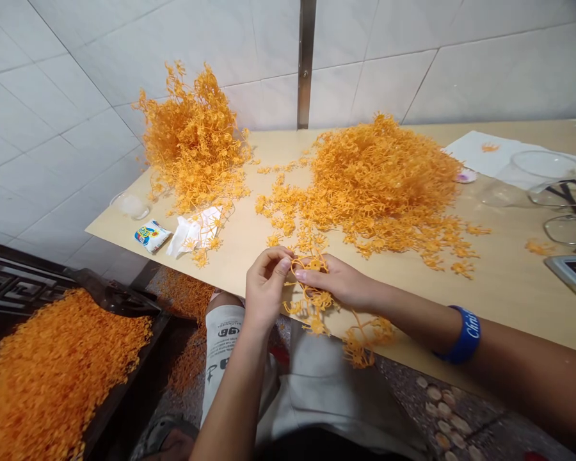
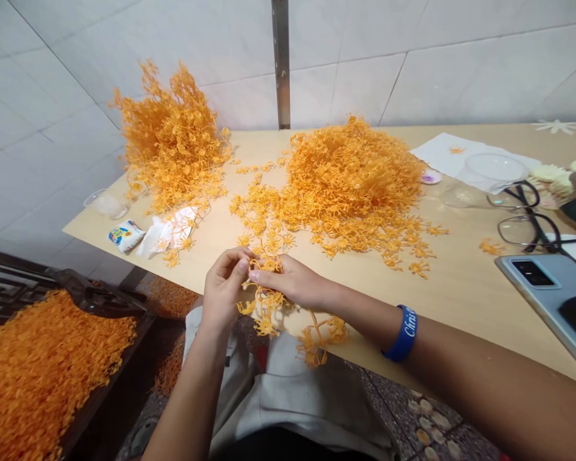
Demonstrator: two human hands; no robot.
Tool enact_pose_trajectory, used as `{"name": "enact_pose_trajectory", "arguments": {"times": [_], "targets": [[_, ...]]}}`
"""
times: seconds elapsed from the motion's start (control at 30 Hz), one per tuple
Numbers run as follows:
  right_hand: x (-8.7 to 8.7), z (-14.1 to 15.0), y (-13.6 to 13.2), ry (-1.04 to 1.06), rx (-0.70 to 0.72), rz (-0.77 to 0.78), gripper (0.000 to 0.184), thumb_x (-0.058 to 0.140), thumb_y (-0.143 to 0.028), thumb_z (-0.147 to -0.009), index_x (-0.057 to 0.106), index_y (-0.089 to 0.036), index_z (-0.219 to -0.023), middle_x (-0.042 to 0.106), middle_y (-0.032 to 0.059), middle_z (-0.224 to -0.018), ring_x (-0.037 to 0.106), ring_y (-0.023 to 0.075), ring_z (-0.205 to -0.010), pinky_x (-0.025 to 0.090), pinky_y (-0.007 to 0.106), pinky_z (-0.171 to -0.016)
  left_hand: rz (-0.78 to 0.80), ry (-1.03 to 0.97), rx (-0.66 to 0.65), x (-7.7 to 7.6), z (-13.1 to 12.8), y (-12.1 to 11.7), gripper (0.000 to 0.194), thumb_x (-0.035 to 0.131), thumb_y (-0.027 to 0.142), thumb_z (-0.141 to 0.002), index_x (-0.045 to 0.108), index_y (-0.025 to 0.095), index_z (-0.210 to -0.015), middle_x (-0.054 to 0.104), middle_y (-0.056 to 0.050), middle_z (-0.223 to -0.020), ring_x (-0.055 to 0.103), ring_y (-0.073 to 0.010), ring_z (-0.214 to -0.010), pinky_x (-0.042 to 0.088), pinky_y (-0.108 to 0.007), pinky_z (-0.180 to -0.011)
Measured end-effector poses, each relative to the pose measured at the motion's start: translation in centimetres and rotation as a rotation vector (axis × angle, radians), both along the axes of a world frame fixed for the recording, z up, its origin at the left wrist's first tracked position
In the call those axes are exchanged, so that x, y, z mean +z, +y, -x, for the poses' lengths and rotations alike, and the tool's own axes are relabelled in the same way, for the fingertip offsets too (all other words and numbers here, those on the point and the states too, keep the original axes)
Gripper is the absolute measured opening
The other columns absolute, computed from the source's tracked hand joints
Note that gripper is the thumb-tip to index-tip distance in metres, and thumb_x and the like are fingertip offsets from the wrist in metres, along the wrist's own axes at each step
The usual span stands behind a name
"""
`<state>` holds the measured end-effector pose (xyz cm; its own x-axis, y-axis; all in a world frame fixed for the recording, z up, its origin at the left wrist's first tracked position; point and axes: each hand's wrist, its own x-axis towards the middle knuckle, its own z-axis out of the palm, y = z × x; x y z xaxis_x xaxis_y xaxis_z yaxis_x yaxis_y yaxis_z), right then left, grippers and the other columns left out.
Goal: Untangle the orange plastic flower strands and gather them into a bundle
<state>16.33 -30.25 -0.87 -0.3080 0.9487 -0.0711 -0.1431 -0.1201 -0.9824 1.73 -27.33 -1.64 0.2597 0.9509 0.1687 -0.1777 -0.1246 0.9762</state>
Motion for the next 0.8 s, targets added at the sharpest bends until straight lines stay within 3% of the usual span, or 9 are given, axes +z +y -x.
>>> {"name": "enact_pose_trajectory", "arguments": {"times": [0.13, 0.27, 0.4, 0.63, 0.8], "targets": [[-0.1, -0.4, 0.0, 0.068, 0.053, 0.028, 0.043, 0.069, -0.055, -0.074, 0.052, -0.016, -0.070, 0.046, -0.0027, -0.064, 0.039, 0.0092, -0.058, 0.033, 0.023, -0.054, 0.121, -0.090, -0.014, 0.0, 0.3, -0.1, 0.017, 0.069, 0.034, -0.082, 0.065, 0.018, -0.085, 0.063, -0.002, -0.096, 0.058, -0.0126, -0.084, 0.046, -0.022, -0.079], [-0.1, -0.5, -0.1, 0.154, -0.003, 0.140, 0.041, 0.075, -0.051, -0.069, 0.058, -0.016, -0.082, 0.053, -0.0011, -0.070, 0.045, 0.0096, -0.059, 0.037, 0.022, -0.053, 0.264, -0.188, -0.051, 0.4, 0.5, -0.3, 0.022, 0.071, 0.038, -0.080, 0.064, 0.019, -0.088, 0.060, -0.001, -0.095, 0.056, -0.0100, -0.078, 0.047, -0.021, -0.075], [-0.1, -0.5, -0.2, 0.219, -0.060, 0.219, 0.044, 0.077, -0.050, -0.067, 0.060, -0.019, -0.094, 0.054, -0.0018, -0.072, 0.048, 0.0095, -0.059, 0.039, 0.020, -0.049, 0.286, -0.280, -0.064, 0.4, 0.4, -0.4, 0.023, 0.074, 0.037, -0.078, 0.063, 0.018, -0.086, 0.060, -0.001, -0.097, 0.057, -0.0096, -0.077, 0.048, -0.020, -0.072], [-0.3, -0.6, 0.0, 0.213, -0.130, 0.134, 0.043, 0.080, -0.051, -0.067, 0.060, -0.019, -0.088, 0.053, -0.0038, -0.067, 0.046, 0.0076, -0.055, 0.037, 0.019, -0.048, 0.259, -0.323, -0.060, 0.9, 0.6, -0.5, 0.015, 0.069, 0.024, -0.072, 0.063, 0.019, -0.085, 0.059, 0.000, -0.084, 0.055, -0.0095, -0.074, 0.045, -0.018, -0.067], [-0.3, -0.5, 0.2, 0.207, -0.174, 0.066, 0.042, 0.080, -0.050, -0.068, 0.059, -0.017, -0.084, 0.057, -0.0034, -0.062, 0.051, 0.0083, -0.055, 0.039, 0.019, -0.050, 0.267, -0.283, -0.137, 0.8, 0.9, -0.5, 0.019, 0.064, 0.035, -0.077, 0.064, 0.016, -0.079, 0.055, 0.001, -0.072, 0.050, -0.0098, -0.062, 0.040, -0.020, -0.059]]}}
